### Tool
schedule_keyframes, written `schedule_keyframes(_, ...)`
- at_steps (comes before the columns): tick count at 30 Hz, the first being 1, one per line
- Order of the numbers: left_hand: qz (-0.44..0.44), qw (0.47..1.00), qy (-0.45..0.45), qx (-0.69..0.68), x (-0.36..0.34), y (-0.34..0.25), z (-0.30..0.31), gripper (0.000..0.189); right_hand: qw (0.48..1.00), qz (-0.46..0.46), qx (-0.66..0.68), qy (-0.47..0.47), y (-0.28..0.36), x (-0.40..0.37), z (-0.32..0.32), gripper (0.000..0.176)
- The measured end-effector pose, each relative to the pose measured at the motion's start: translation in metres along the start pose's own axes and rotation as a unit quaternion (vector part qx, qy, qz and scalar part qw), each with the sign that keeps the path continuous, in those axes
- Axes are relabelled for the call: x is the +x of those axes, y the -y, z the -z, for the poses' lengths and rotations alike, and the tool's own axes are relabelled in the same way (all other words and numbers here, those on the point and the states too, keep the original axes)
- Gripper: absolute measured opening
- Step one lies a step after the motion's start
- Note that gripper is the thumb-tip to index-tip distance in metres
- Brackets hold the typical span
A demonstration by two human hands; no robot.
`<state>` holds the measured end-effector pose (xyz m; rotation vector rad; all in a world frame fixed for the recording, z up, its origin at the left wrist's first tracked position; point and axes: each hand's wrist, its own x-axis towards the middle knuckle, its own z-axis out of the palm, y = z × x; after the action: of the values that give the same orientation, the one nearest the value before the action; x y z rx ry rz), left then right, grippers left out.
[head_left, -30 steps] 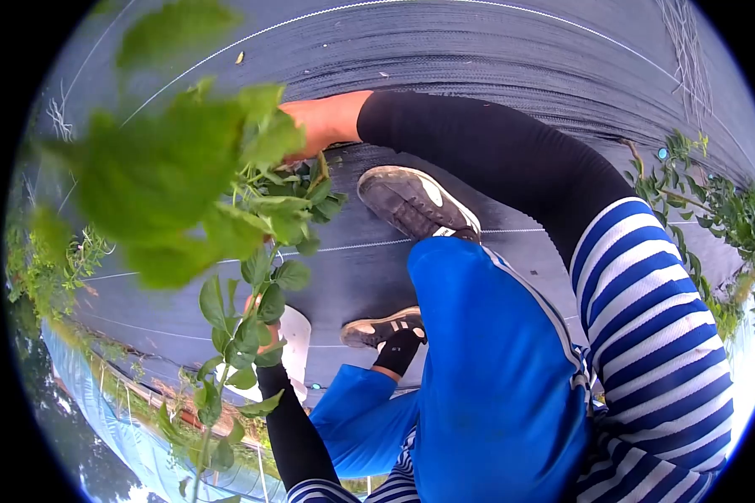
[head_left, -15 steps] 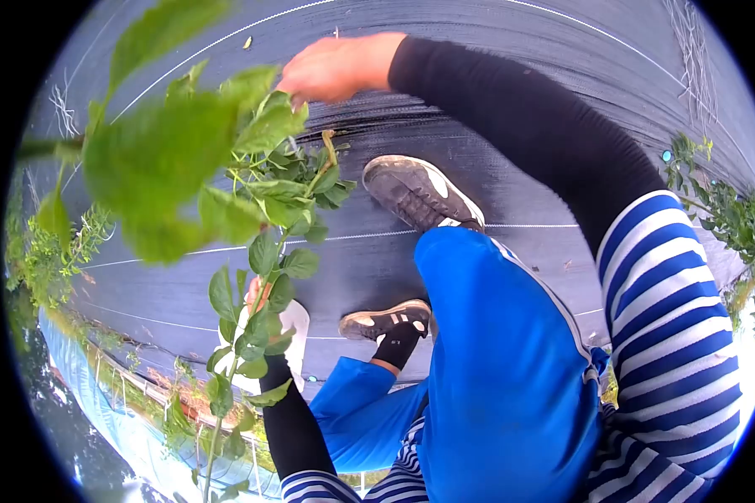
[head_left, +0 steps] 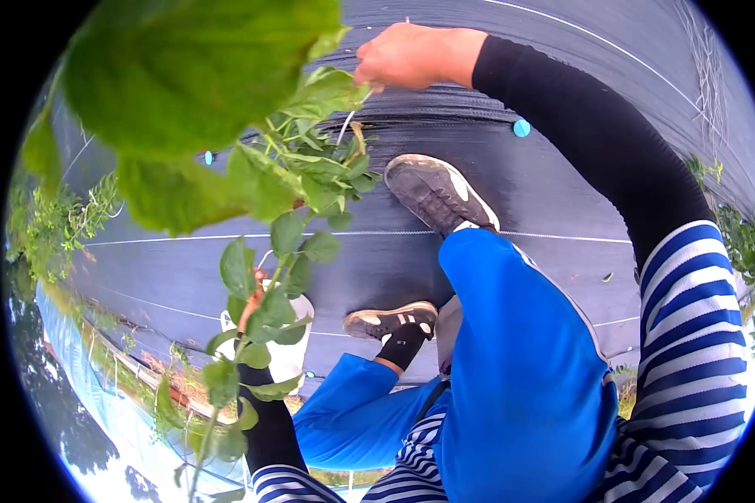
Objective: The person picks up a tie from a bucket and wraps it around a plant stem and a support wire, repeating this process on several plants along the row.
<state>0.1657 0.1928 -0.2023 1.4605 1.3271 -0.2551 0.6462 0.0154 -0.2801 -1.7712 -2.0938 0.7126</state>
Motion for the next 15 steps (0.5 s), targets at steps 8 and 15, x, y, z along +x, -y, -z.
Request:
schedule_keyframes(8, -0.009, 0.994, 0.004, 0.112, -0.009, -0.012, -0.008, 0.019, 0.999, -0.043, 0.002, 0.022, 0.004, -0.003, -0.009, 0.007)
schedule_keyframes(15, -0.165, 0.902, 0.004, 0.399, -0.041, -0.001, 0.013, 0.020, 0.981, -0.103, -0.147, 0.075, 0.057, -0.002, 0.025, 0.025)
